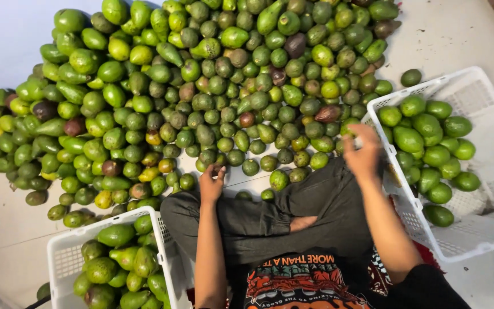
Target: The person sits on the floor and repeatedly picks up avocados from a large pile, rotates them to inspect the surface, and places them into one of two white plastic baskets. The person handles the avocados one at a time, transferring them from the central pile into the baskets.
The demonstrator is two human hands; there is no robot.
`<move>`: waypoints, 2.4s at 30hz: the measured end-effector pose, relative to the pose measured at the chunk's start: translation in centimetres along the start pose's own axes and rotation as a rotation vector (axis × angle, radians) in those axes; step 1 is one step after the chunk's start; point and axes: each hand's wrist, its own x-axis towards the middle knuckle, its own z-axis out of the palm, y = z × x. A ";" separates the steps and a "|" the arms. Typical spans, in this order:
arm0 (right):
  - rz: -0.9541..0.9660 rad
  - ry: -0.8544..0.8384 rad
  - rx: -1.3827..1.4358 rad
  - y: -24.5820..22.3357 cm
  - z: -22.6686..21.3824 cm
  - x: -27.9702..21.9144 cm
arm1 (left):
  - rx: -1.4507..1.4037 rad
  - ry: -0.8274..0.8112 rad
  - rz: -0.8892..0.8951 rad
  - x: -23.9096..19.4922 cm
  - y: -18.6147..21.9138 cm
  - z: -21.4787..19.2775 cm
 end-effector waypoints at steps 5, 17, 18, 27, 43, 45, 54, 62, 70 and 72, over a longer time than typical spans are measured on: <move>0.181 -0.434 0.119 -6.0 7.1 -5.2 | 0.109 -0.077 -0.031 -0.9 1.3 -0.5; 0.497 -1.058 -0.138 -9.1 12.2 -9.8 | 0.379 -0.231 -0.087 -1.4 3.1 -0.7; 0.517 -1.006 -0.115 -8.1 13.1 -10.3 | 0.377 -0.253 -0.095 -1.5 3.6 -0.8; 0.479 -0.793 -0.124 -8.9 19.7 -1.6 | 0.332 -0.262 -0.102 -1.9 5.7 -1.3; 0.285 -0.765 -0.300 -7.8 23.4 -3.2 | 0.269 -0.283 -0.095 -1.2 5.6 -1.0; 0.294 -0.753 -0.161 -8.7 22.2 -2.9 | 0.236 -0.271 -0.089 -1.4 6.2 -1.1; 0.945 -0.447 0.990 -8.1 18.7 5.4 | 0.011 -0.141 0.016 1.6 0.4 3.4; 0.604 -0.500 1.304 -11.6 12.3 13.4 | -0.495 -0.118 0.343 1.1 24.5 -1.4; 0.431 -0.557 1.433 -15.4 9.4 17.5 | -0.614 -0.346 0.475 3.6 32.7 -5.1; 0.446 -0.547 1.475 -16.4 8.9 18.0 | -0.574 -0.409 0.611 3.6 33.8 -6.1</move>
